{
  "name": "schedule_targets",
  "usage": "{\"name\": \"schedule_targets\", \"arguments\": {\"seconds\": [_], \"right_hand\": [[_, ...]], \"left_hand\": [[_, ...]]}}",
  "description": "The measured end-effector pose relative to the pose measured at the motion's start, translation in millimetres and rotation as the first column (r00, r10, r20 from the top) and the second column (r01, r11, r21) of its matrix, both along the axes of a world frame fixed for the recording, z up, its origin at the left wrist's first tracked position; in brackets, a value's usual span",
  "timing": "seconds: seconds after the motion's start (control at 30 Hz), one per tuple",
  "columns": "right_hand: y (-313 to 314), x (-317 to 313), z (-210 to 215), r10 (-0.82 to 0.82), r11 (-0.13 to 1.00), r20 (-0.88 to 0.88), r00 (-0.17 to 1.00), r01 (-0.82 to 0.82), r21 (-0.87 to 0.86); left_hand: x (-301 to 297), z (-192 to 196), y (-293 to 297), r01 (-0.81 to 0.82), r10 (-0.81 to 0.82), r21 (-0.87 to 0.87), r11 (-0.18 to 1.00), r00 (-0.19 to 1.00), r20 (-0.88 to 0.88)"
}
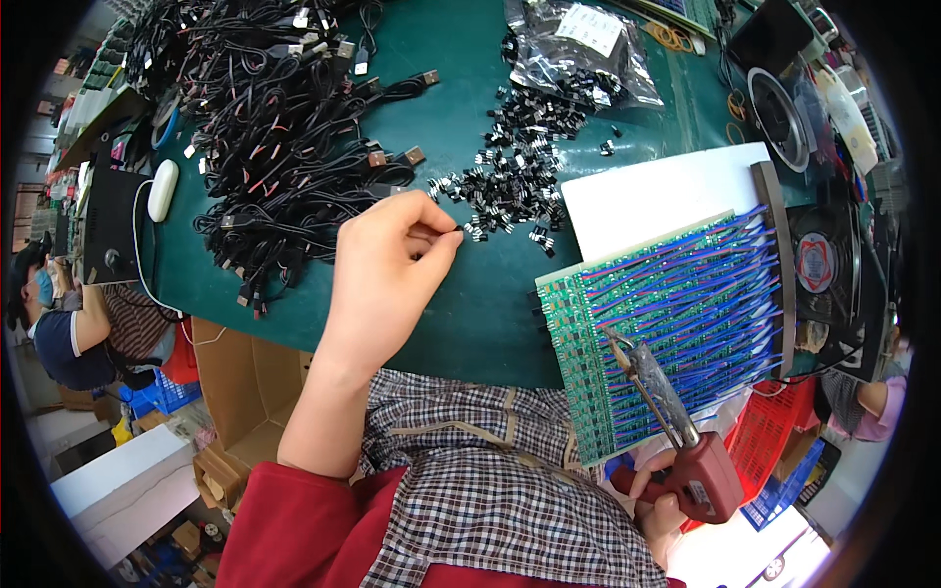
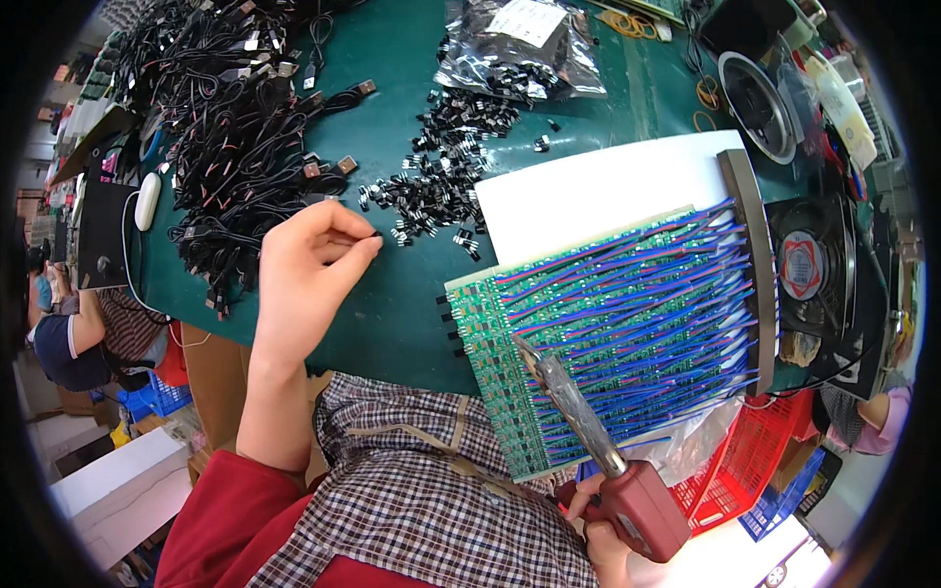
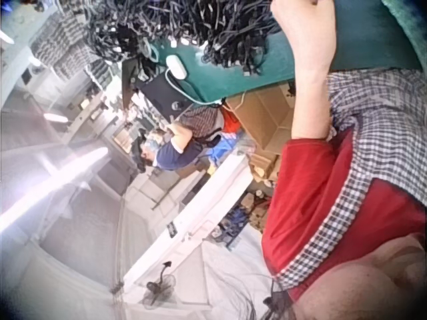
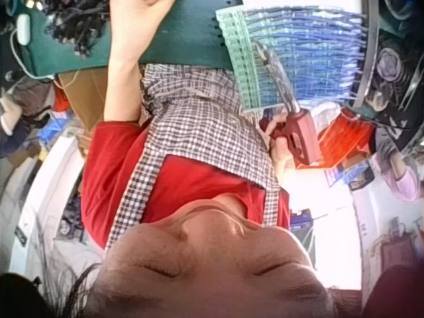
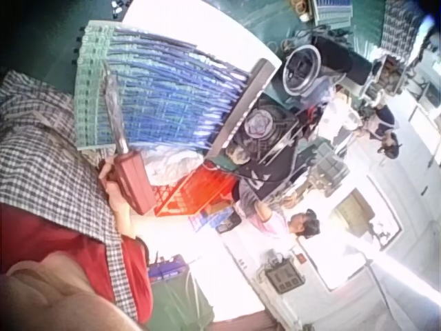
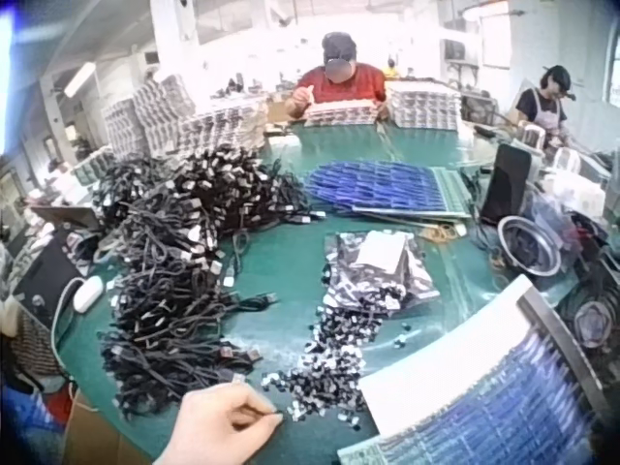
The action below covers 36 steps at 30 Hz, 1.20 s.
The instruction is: The person solders wires to a circuit board panel using a soldering gun, removes the completed panel, and positions a new board panel under a weight. They then place small electronic components onto the board and solder them in place using the soldering gun.
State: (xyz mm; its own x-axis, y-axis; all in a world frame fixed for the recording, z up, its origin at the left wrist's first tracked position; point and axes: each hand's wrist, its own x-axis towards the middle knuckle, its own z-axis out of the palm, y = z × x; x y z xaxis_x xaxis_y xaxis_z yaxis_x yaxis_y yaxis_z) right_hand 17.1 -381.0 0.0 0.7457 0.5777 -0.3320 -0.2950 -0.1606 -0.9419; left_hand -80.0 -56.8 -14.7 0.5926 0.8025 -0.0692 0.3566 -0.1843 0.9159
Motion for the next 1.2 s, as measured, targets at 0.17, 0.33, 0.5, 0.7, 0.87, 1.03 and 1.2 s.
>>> {"name": "schedule_targets", "arguments": {"seconds": [0.17, 0.33, 0.5, 0.7, 0.87, 1.03, 1.2], "right_hand": [[-6.1, 1.2, 0.8, 0.071, 0.997, -0.059, 0.996, -0.072, -0.017], [-10.1, 3.2, -1.8, 0.111, 0.994, -0.061, 0.992, -0.112, -0.014], [-12.5, 6.5, -4.4, 0.123, 0.991, -0.055, 0.991, -0.120, 0.055], [-14.6, 7.5, -3.7, 0.112, 0.991, -0.113, 0.987, -0.103, 0.083], [-15.2, 10.8, -3.1, 0.156, 0.987, -0.141, 0.978, -0.148, 0.068], [-15.2, 11.3, -3.1, 0.178, 0.983, -0.133, 0.975, -0.170, 0.068], [-13.2, 10.9, -2.5, 0.166, 0.985, -0.205, 0.965, -0.153, 0.077]], "left_hand": [[-9.5, 6.5, -17.3, 0.060, 0.022, -0.400, 0.915, 0.980, 0.197], [-14.0, 18.0, -47.9, 0.081, -0.009, -0.631, 0.772, 0.993, 0.116], [-9.6, 22.7, -60.9, 0.176, -0.100, -0.513, 0.840, 0.980, 0.173], [-5.0, 26.2, -72.7, 0.113, -0.036, -0.745, 0.658, 0.992, 0.119], [-0.5, 23.9, -78.6, 0.101, -0.018, -0.752, 0.651, 0.993, 0.118], [3.6, 19.2, -88.3, 0.122, -0.105, -0.412, 0.903, 0.992, 0.064], [4.1, 16.8, -89.6, 0.122, -0.105, -0.413, 0.903, 0.992, 0.065]]}}
